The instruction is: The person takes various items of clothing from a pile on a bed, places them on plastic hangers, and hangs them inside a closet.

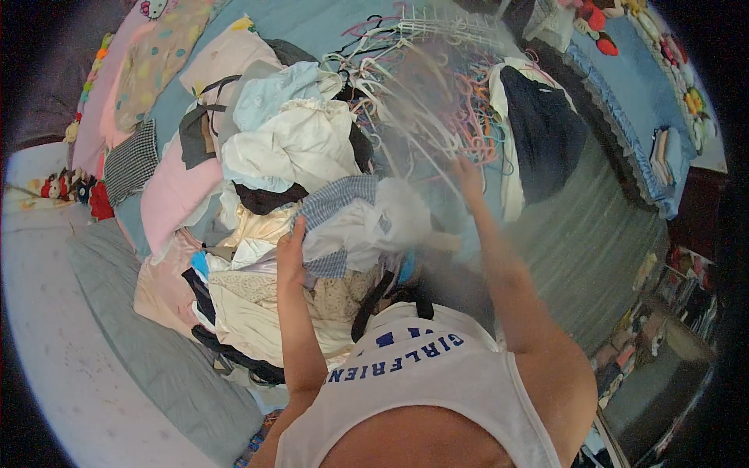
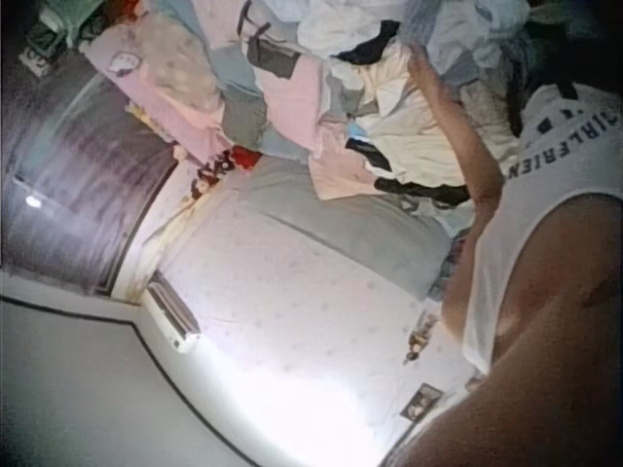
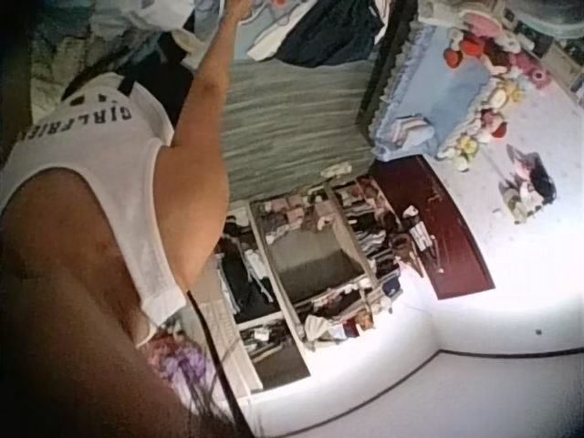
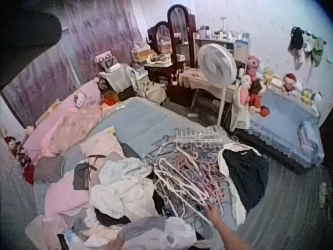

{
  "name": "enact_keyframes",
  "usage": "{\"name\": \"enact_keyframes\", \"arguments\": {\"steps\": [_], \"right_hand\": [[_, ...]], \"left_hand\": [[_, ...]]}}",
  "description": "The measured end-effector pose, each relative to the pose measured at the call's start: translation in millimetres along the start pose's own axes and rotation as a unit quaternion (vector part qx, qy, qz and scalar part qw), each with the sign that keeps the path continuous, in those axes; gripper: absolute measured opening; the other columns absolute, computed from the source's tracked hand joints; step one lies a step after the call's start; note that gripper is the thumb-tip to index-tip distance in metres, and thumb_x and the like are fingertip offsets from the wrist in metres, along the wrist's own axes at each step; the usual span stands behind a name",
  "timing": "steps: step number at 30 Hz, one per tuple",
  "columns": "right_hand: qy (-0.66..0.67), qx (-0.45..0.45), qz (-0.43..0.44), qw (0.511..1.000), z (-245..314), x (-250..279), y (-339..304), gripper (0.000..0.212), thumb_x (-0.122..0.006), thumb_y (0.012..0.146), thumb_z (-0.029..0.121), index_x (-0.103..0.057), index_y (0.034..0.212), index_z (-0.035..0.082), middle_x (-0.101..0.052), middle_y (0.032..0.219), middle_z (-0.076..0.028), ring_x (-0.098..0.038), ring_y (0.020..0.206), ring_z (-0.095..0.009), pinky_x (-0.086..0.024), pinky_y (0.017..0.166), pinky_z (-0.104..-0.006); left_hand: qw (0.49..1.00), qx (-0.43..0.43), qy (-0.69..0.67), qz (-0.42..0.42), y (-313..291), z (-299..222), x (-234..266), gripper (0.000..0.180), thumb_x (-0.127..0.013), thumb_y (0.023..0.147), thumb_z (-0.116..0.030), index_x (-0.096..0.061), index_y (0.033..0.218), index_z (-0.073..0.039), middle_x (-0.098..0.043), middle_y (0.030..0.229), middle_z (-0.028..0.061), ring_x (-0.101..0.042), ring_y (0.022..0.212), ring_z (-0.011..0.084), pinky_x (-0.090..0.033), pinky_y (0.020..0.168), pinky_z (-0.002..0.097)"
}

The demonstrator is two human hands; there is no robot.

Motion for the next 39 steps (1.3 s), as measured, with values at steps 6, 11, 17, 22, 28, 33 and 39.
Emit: {"name": "enact_keyframes", "arguments": {"steps": [6, 11, 17, 22, 28, 33, 39], "right_hand": [[0.003, 0.073, 0.006, 0.997, 68, 0, 29, 0.024, -0.050, 0.086, 0.023, -0.057, 0.098, 0.004, -0.054, 0.062, -0.013, -0.050, 0.052, -0.025, -0.038, 0.050, -0.0346], [0.254, -0.006, 0.145, 0.956, 155, -11, 11, 0.019, -0.051, 0.088, 0.021, -0.059, 0.089, 0.004, -0.048, 0.062, 0.002, -0.044, 0.054, -0.006, -0.034, 0.049, -0.0219], [0.517, -0.086, 0.265, 0.809, 296, 5, -16, 0.018, -0.054, 0.087, 0.021, -0.057, 0.093, 0.004, -0.056, 0.076, 0.000, -0.047, 0.067, -0.004, -0.036, 0.058, -0.0166], [0.456, -0.034, 0.262, 0.850, 353, 5, -50, 0.017, -0.059, 0.083, 0.021, -0.058, 0.088, 0.005, -0.060, 0.077, -0.001, -0.053, 0.065, -0.005, -0.040, 0.056, -0.0171], [0.385, 0.097, 0.257, 0.881, 367, -39, -129, 0.014, -0.062, 0.081, 0.015, -0.059, 0.078, 0.001, -0.061, 0.066, -0.003, -0.057, 0.061, -0.005, -0.045, 0.053, -0.0196], [0.235, 0.130, 0.240, 0.933, 364, -53, -188, 0.012, -0.060, 0.079, 0.009, -0.058, 0.082, -0.002, -0.060, 0.063, -0.005, -0.055, 0.059, -0.008, -0.043, 0.053, -0.0244], [0.170, 0.202, 0.318, 0.911, 350, -65, -224, 0.017, -0.058, 0.075, 0.006, -0.059, 0.091, 0.000, -0.060, 0.067, -0.011, -0.056, 0.059, -0.017, -0.044, 0.057, -0.0279]], "left_hand": [[0.996, -0.042, -0.041, 0.062, -30, -26, -24, 0.029, -0.066, 0.078, -0.025, -0.061, 0.090, 0.000, -0.063, 0.085, 0.0065, -0.059, 0.074, 0.0125, -0.046, 0.066, 0.0265], [0.986, -0.109, -0.087, 0.087, -40, -43, -32, 0.029, -0.068, 0.076, -0.020, -0.060, 0.093, 0.002, -0.062, 0.086, 0.0081, -0.060, 0.075, 0.0157, -0.046, 0.067, 0.0278], [0.961, -0.179, -0.150, 0.149, -79, -63, -23, 0.032, -0.066, 0.075, -0.010, -0.055, 0.103, 0.002, -0.061, 0.097, 0.0079, -0.059, 0.086, 0.0170, -0.047, 0.075, 0.0300], [0.950, -0.255, -0.075, 0.163, -105, -60, -2, 0.030, -0.061, 0.077, -0.006, -0.055, 0.105, 0.000, -0.060, 0.095, 0.0054, -0.057, 0.084, 0.0136, -0.045, 0.075, 0.0268], [0.917, -0.367, -0.050, 0.149, -135, -58, 0, 0.025, -0.058, 0.078, -0.006, -0.055, 0.102, 0.000, -0.058, 0.096, 0.0039, -0.055, 0.085, 0.0111, -0.044, 0.075, 0.0255], [0.889, -0.442, -0.047, 0.112, -160, -54, 20, 0.027, -0.056, 0.076, -0.003, -0.052, 0.103, 0.000, -0.054, 0.095, 0.0035, -0.052, 0.085, 0.0115, -0.043, 0.076, 0.0260], [0.900, -0.428, -0.060, 0.055, -181, -45, 31, 0.025, -0.061, 0.082, -0.017, -0.056, 0.100, -0.001, -0.058, 0.088, 0.0010, -0.052, 0.077, 0.0071, -0.042, 0.067, 0.0229]]}}
Point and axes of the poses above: each hand's wrist, its own y-axis towards the middle knuckle, its own x-axis out of the back of the hand, z = x × y, the point moved 5 cm from there along y, towards the middle knuckle
